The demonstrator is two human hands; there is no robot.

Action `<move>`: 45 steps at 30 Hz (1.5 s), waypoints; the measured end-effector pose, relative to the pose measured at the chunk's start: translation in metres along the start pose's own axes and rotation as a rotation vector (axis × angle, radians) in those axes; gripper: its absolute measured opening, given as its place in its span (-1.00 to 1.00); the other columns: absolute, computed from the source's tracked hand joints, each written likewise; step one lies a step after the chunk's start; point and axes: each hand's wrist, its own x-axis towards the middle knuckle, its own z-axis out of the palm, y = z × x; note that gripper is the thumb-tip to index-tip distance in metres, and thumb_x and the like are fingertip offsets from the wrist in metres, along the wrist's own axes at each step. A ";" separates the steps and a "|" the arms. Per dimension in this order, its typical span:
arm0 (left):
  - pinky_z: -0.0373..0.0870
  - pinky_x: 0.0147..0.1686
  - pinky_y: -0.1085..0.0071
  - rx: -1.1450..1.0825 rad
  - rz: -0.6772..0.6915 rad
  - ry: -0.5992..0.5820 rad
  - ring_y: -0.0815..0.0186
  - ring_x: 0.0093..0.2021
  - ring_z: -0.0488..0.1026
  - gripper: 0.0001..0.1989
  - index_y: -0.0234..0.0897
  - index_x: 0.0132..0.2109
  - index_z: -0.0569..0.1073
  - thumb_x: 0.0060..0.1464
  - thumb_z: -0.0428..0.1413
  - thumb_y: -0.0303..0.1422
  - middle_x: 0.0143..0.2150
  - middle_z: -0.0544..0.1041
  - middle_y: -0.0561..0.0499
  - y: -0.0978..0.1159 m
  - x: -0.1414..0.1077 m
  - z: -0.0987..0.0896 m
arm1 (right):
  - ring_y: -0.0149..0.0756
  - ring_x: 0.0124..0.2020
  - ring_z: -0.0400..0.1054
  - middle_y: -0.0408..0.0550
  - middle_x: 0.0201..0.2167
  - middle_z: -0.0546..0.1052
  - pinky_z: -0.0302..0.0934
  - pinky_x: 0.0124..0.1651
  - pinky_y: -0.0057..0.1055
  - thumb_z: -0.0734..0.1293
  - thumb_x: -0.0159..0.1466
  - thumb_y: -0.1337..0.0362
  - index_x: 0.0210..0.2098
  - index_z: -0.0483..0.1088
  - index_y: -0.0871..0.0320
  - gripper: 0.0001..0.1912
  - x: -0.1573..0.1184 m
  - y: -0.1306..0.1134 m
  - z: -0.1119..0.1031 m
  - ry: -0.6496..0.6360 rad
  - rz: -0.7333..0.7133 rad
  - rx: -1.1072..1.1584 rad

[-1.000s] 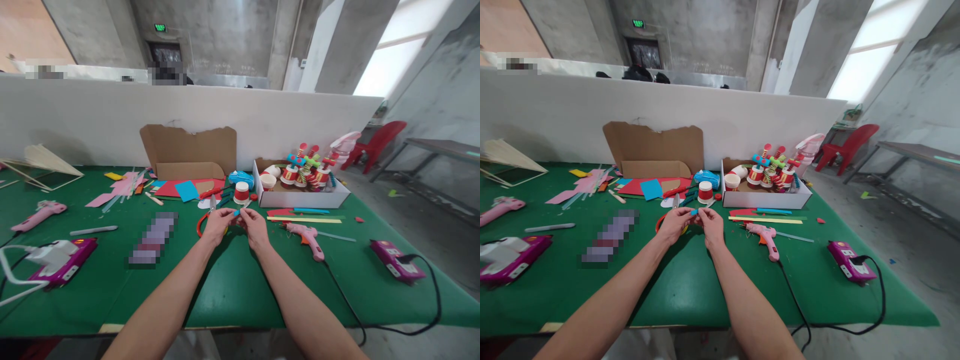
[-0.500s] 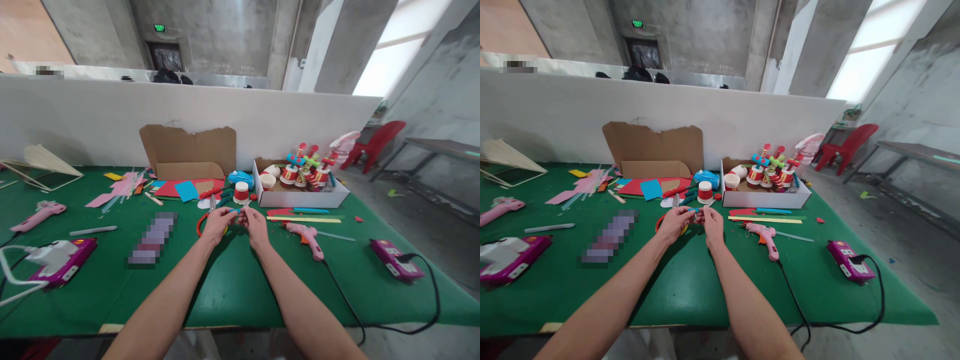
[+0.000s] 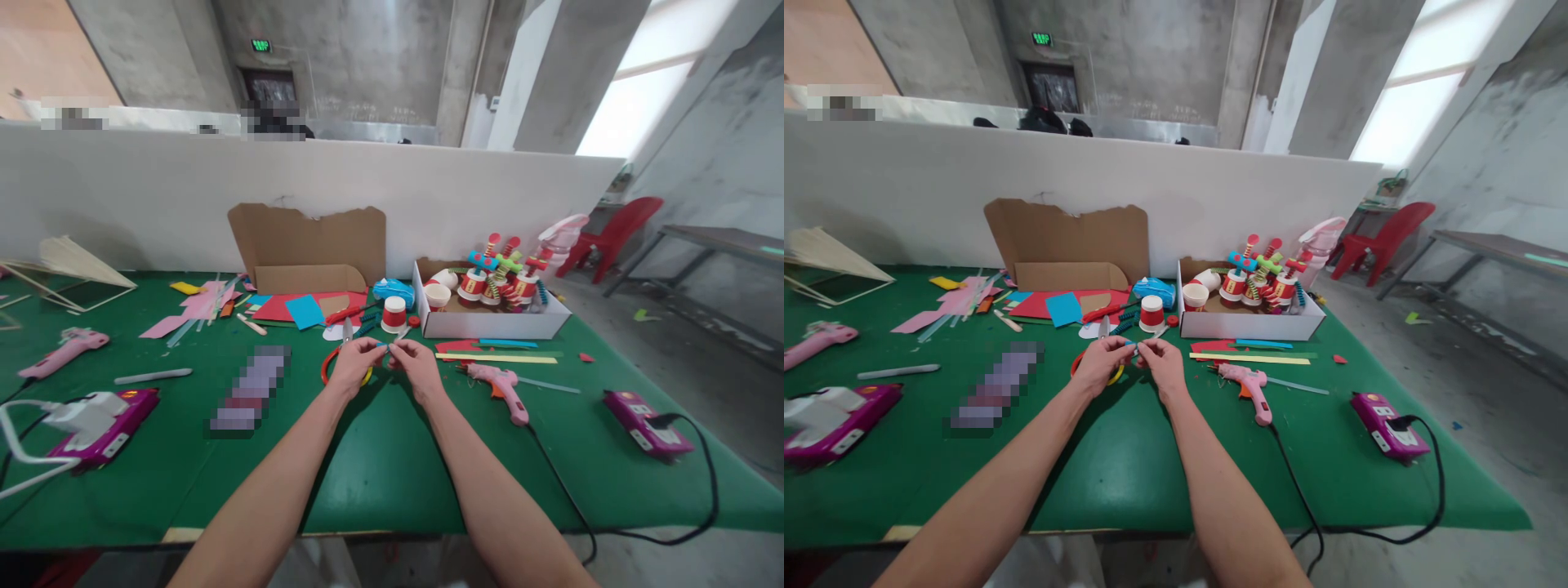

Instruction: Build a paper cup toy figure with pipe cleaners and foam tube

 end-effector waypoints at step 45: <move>0.26 -0.47 0.48 0.145 0.054 -0.078 0.44 -0.53 0.30 -0.67 -0.34 -0.43 0.48 -0.30 0.30 -0.18 -0.56 0.44 0.09 0.002 -0.001 0.001 | -0.51 -0.62 0.28 -0.27 -0.70 0.42 0.26 -0.42 -0.49 0.57 -0.28 0.15 -0.54 0.47 0.19 -0.63 -0.002 -0.003 0.002 0.030 0.105 0.165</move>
